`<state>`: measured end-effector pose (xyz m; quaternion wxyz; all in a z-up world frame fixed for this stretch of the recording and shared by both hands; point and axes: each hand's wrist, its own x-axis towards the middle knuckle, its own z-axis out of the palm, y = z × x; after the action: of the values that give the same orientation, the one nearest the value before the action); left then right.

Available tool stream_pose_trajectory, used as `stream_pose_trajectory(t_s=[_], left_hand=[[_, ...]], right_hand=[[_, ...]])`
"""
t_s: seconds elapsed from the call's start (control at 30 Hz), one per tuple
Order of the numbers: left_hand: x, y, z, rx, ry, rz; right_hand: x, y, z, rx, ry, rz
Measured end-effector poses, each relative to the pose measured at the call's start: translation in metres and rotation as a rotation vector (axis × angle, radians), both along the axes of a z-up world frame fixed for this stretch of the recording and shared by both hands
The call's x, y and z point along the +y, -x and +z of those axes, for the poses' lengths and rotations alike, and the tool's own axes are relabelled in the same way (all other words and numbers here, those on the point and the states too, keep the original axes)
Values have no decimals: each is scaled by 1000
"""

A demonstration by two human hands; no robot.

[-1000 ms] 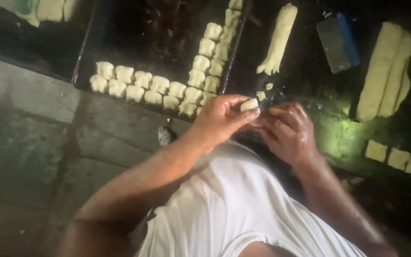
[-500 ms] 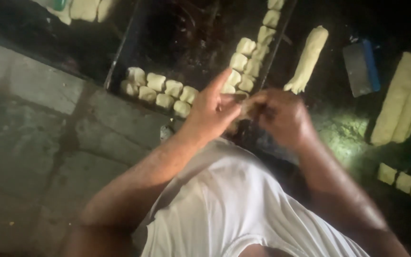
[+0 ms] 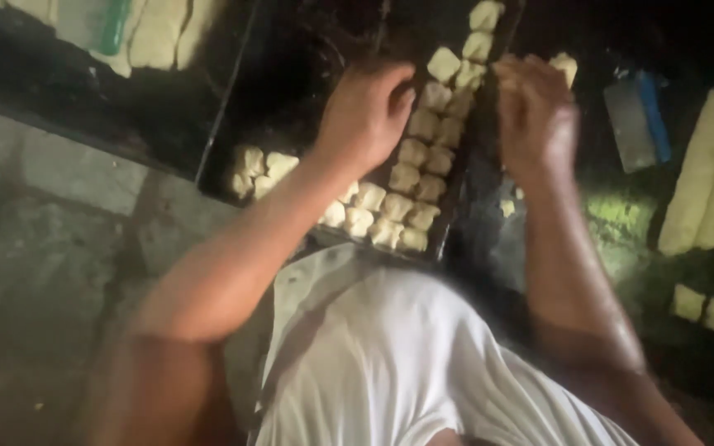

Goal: Shaping and folding pieces of dough into rolls on a bakery work surface.

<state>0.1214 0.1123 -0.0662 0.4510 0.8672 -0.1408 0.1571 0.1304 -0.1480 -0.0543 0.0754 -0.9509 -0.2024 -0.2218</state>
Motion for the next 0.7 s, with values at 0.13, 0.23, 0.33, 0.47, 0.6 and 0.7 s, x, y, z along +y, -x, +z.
stream_pose_trajectory(t_s=[0.13, 0.23, 0.33, 0.47, 0.6, 0.7], left_hand=[[-31, -53, -21, -81, -77, -106], [-54, -86, -38, -102, -111, -187], [-65, -112, -56, -51, -83, -287], [-62, -124, -60, -68, -41, -332], [-65, -116, -59, -45, -88, -265], [-70, -121, -56, 125, -118, -274]], right_hand=[[-27, 56, 42, 200, -296, -15], [-58, 91, 37, 222, -187, -11], [-90, 127, 25, 270, -214, -79], [-141, 180, 15, 350, -275, -265], [-187, 224, 1, 233, -230, -263], [-213, 241, 1, 246, -326, -335]])
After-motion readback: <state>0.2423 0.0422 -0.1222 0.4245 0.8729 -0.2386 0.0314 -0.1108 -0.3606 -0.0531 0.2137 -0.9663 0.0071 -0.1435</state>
